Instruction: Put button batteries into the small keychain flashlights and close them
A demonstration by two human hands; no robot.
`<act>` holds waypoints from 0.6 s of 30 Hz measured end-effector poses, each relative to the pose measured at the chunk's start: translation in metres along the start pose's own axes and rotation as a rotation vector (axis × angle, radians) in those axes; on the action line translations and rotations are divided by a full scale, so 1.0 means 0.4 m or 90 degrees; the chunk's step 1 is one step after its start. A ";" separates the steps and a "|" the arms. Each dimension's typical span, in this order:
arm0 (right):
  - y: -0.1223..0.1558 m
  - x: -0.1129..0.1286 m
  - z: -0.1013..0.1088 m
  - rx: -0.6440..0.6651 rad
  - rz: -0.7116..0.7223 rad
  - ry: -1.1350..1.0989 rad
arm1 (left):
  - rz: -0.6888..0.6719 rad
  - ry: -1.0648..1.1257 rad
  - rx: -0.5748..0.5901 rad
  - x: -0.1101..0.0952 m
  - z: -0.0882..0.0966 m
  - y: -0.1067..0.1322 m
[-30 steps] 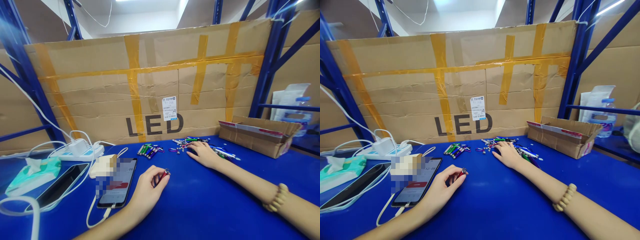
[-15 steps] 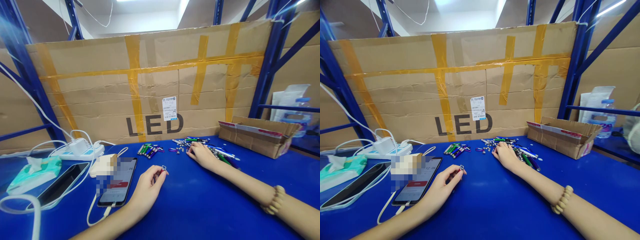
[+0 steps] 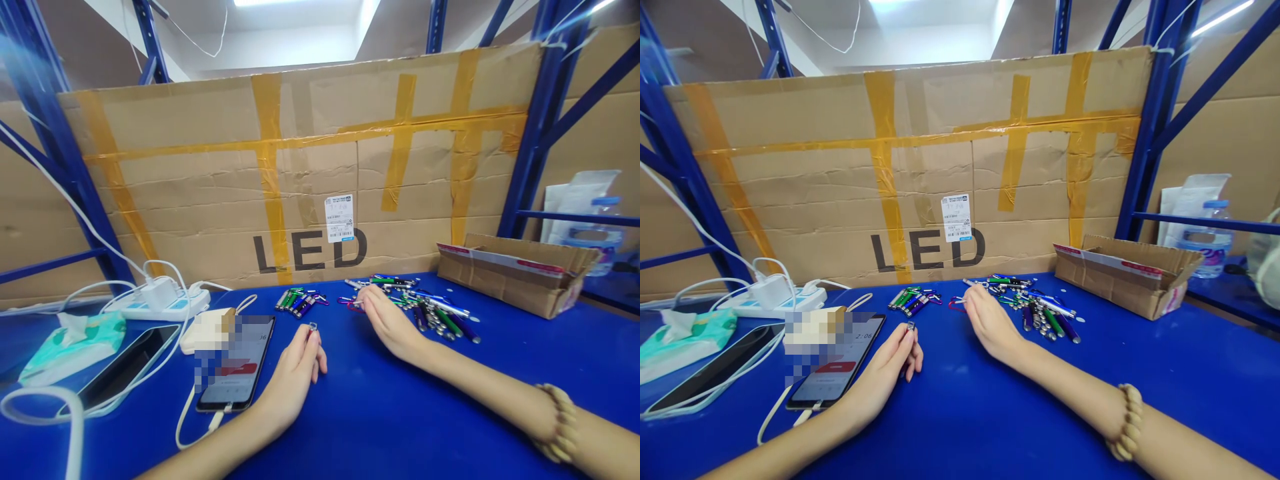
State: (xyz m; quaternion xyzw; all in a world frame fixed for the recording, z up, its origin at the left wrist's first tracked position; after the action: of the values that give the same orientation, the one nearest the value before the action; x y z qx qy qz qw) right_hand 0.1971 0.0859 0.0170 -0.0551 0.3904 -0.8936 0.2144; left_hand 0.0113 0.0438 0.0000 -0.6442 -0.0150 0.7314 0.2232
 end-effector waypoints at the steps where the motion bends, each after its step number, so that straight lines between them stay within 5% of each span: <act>1: 0.005 0.025 0.007 -0.006 0.013 -0.029 | 0.007 0.011 -0.007 -0.002 0.000 0.000; 5: 0.028 0.106 0.040 -0.025 0.186 -0.133 | 0.036 0.059 -0.020 -0.006 -0.001 0.001; 8: 0.039 0.130 0.060 -0.074 0.318 -0.060 | 0.052 0.100 -0.003 -0.001 -0.005 -0.001; 18: 0.046 0.113 0.055 -0.133 0.337 0.018 | 0.029 0.186 -0.053 0.030 0.006 -0.011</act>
State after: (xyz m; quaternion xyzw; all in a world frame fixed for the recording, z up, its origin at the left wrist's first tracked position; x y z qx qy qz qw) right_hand 0.1684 0.0407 0.0157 0.0394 0.4840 -0.7621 0.4282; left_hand 0.0093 0.0524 -0.0094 -0.7526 0.0019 0.6334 0.1798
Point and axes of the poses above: each hand's wrist, its own y-axis away from the middle knuckle, its own z-axis out of the back of the hand, x = y × z, the point moved 3 cm from there along -y, towards the middle knuckle, and after that the axes turned 14 degrees about y, right-handed, at the moved point
